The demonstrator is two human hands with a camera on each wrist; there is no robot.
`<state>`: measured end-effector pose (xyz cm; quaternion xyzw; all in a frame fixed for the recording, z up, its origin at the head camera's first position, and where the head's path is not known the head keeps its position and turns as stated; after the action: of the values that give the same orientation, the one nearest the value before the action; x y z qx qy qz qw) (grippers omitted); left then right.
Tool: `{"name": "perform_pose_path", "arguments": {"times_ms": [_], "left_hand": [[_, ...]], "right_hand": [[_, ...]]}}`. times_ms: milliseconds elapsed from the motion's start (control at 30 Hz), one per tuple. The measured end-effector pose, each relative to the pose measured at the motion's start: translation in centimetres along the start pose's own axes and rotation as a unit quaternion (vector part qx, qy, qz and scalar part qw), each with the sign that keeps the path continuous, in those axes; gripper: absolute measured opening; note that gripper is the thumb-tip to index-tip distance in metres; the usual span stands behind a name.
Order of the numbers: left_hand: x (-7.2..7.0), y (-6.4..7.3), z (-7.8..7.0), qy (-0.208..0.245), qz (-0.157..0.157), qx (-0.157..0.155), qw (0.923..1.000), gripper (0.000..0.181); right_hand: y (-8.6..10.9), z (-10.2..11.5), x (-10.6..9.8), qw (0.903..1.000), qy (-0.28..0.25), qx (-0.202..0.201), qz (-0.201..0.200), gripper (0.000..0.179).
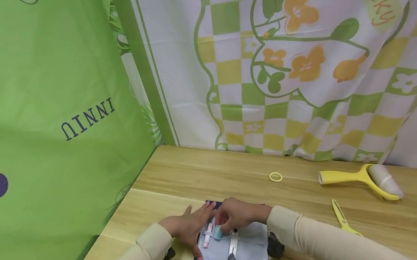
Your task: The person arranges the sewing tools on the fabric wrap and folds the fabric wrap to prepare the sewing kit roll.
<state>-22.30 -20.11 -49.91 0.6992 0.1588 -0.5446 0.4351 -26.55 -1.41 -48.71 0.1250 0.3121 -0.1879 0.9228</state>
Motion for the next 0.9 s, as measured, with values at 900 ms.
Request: {"name": "perform_pose_path", "arguments": {"times_ms": [900], "left_hand": [[0.2,-0.1,-0.1,0.008,-0.022,0.006,0.9997,0.137]], "right_hand": [[-0.4,1.6,-0.2,0.9862,0.154,-0.031,0.053,0.013]]}}
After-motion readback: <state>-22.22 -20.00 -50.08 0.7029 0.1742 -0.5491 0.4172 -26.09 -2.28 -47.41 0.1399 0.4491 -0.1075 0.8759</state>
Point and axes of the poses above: each hand's wrist, its own y-axis away from the middle knuckle, its own x-axis out of the palm, z = x × y, the point moved 2 cm from there along -y, towards the middle knuckle, and after that the axes turned 10 degrees about -y, right-handed, at the moved point
